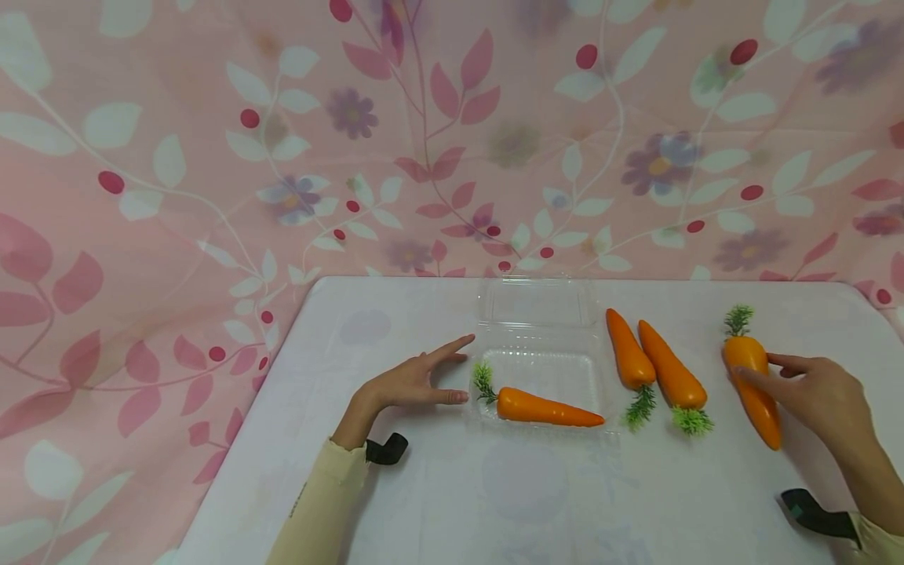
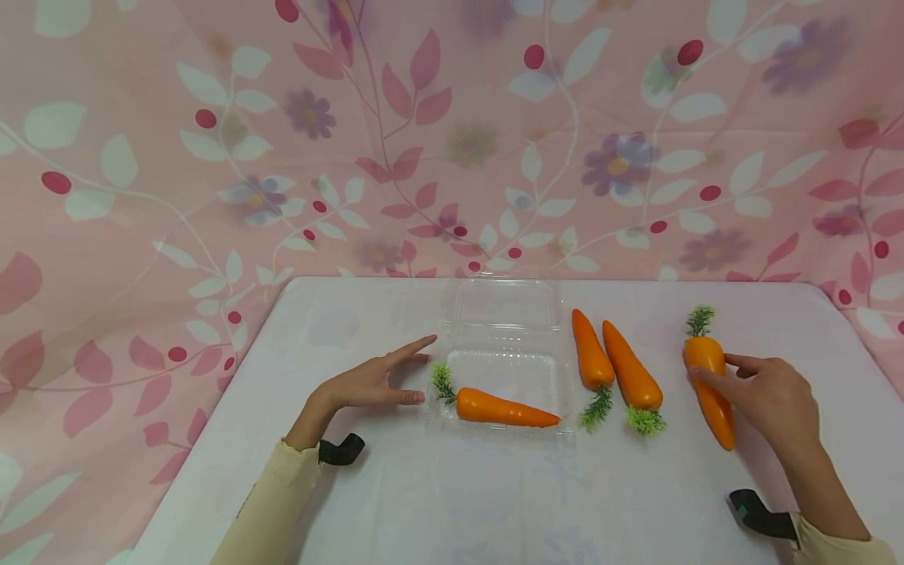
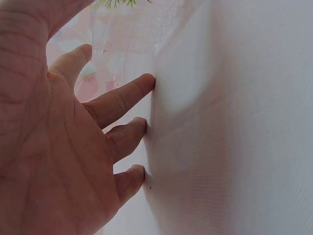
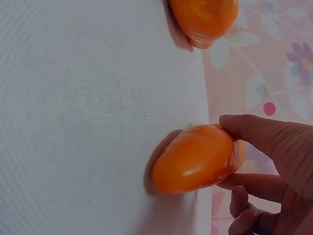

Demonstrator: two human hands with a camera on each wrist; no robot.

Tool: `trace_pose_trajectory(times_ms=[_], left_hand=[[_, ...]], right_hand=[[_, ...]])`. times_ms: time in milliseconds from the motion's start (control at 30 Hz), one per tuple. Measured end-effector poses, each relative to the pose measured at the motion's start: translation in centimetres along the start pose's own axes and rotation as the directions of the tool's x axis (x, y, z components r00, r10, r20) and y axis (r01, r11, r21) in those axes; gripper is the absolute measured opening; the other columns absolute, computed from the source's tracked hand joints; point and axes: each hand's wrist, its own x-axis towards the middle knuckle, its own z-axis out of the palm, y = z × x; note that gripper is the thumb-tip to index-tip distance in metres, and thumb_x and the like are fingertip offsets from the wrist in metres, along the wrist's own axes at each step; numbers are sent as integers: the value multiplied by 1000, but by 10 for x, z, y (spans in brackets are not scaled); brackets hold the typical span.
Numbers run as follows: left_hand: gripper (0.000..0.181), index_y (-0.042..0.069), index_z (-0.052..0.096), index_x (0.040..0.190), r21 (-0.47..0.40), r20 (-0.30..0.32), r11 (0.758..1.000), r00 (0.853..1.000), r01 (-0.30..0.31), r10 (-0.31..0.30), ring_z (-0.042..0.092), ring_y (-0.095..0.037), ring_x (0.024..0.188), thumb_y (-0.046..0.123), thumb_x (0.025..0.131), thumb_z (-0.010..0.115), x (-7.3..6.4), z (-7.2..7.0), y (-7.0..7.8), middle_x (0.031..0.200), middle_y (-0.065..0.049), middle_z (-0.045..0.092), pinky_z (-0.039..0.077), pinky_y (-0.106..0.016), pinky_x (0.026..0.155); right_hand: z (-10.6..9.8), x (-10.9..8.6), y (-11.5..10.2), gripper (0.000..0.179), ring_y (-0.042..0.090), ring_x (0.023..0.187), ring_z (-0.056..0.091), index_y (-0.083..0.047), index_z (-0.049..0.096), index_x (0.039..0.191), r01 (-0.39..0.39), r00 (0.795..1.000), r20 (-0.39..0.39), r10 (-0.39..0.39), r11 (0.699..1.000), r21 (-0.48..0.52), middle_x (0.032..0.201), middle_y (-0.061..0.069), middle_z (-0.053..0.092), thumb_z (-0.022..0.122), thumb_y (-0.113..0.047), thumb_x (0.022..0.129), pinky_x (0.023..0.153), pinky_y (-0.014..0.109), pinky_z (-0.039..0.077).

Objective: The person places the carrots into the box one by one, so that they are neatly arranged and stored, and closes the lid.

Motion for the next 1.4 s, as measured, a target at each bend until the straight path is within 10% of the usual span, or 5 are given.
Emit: trace_pose_trajectory(times_ms=[1400], left_hand=[[93, 38, 16, 158, -2, 5, 1000, 1000, -10, 10, 29, -14, 143, 53, 85, 72, 1, 0, -1, 150, 2, 45, 0, -58, 116]], right_hand=[[3, 1, 1, 72, 34, 79, 42, 13, 55, 127, 184, 980, -75, -184, 983, -2, 96, 27, 49, 76, -42, 86, 52, 33, 38]])
